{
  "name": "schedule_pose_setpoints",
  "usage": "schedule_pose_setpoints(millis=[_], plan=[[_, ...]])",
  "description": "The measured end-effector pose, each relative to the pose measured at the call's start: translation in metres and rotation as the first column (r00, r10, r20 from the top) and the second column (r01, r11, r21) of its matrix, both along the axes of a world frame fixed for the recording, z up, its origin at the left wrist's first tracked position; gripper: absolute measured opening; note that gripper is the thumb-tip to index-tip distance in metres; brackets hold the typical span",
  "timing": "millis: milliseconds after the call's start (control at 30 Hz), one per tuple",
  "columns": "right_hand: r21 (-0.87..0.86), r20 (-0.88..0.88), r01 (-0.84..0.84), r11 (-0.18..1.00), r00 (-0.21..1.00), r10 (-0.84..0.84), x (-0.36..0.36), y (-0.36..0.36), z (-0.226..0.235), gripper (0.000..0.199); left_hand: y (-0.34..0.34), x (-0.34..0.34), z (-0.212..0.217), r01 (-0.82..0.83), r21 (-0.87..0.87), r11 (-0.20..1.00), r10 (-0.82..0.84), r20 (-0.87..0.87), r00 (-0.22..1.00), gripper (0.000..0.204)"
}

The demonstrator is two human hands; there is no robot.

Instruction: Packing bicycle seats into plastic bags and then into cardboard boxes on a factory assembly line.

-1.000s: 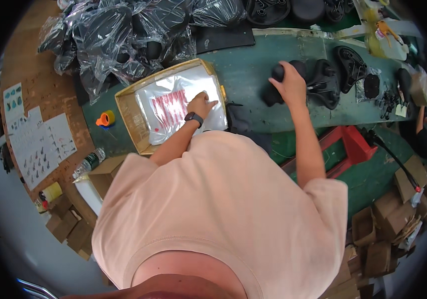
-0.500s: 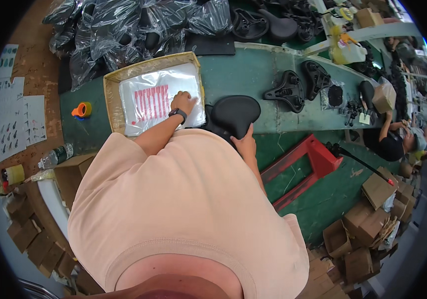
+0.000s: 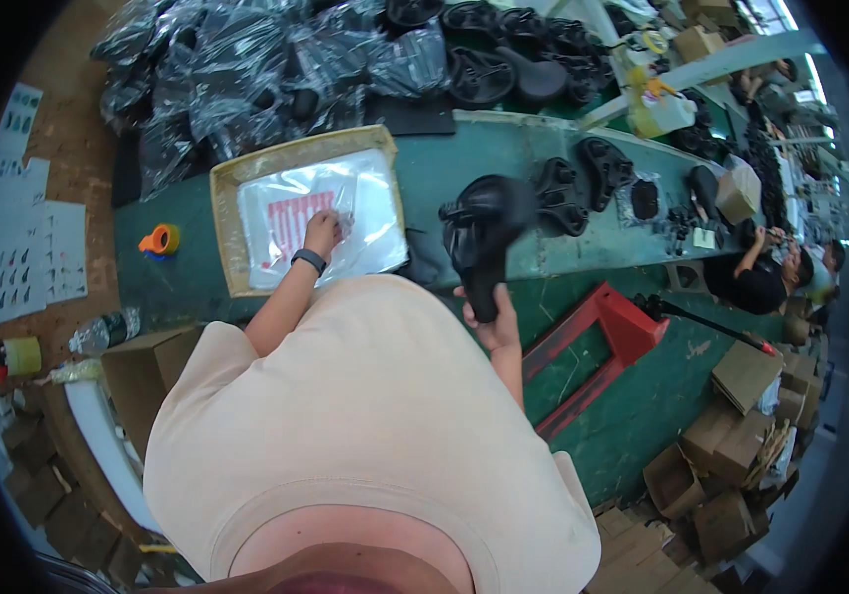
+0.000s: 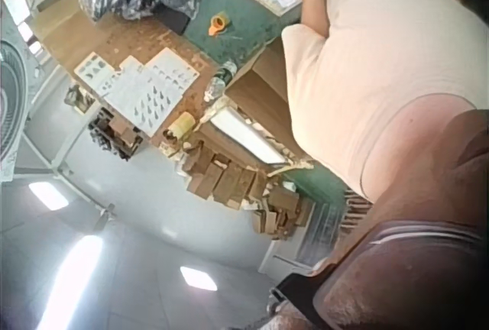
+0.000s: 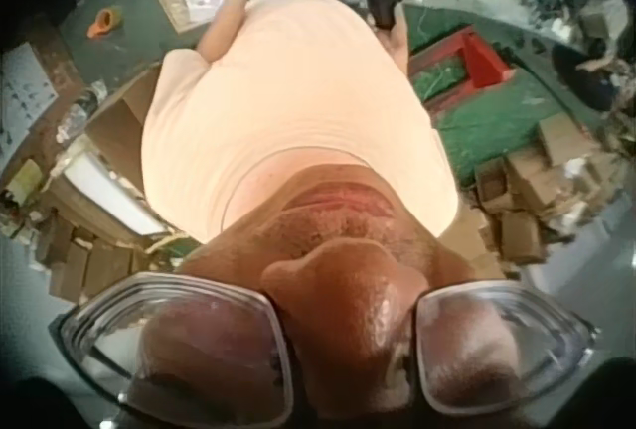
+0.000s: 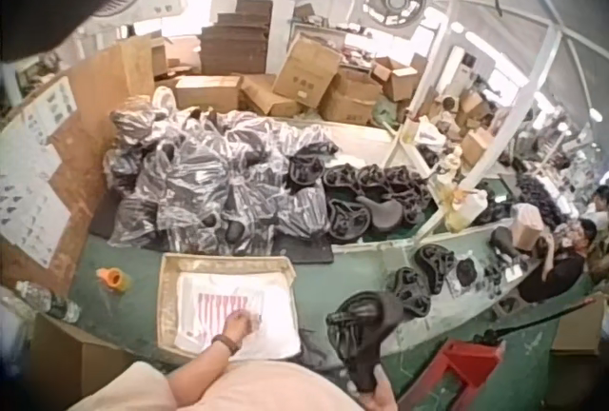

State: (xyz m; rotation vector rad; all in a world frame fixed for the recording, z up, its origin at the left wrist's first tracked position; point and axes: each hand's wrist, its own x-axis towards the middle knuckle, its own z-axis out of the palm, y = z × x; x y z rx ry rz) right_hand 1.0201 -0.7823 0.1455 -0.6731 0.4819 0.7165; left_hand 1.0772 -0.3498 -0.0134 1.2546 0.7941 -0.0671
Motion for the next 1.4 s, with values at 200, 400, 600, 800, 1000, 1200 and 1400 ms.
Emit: schedule_pose_setpoints(millis=[200, 400, 600, 800, 1000, 1200, 1400], plan=[[0.000, 0.471, -0.163, 0.987, 0.870, 0.143, 0.049, 0.100, 0.057, 0.089, 0.046, -0.036, 0.093, 0.050, -0.481, 0.875, 0.044, 0.181, 0.982, 0.026], [-0.087, 0.350, -0.359, 0.929, 0.862, 0.366, 0.086, 0.163, 0.070, 0.061, 0.026, -0.052, 0.148, 0.170, 0.048, 0.984, -0.175, 0.150, 0.973, 0.013], [0.188, 0.080, -0.604, 0.774, 0.795, 0.601, 0.091, 0.234, 0.063, 0.050, 0.007, -0.075, 0.143, 0.240, 0.016, 0.971, -0.235, 0.279, 0.931, 0.008], [0.296, 0.008, -0.415, 0.860, 0.902, 0.432, 0.092, 0.220, 0.075, 0.051, 0.042, -0.116, 0.198, 0.046, -0.624, 0.780, 0.210, 0.330, 0.920, 0.013], [0.259, 0.290, -0.359, 0.897, 0.915, 0.282, 0.099, 0.179, 0.104, 0.064, 0.124, -0.122, 0.229, 0.050, -0.761, 0.647, 0.463, 0.445, 0.767, 0.017], [-0.609, 0.640, -0.083, 0.789, 0.536, 0.550, 0.082, 0.178, 0.154, 0.096, 0.077, -0.055, 0.258, -0.031, -0.087, 0.996, 0.048, 0.199, 0.979, 0.022], [-0.868, 0.480, 0.235, 0.437, 0.174, 0.860, 0.070, 0.206, 0.145, 0.101, 0.024, 0.026, 0.327, -0.378, 0.742, 0.554, -0.392, 0.632, 0.668, 0.009]])
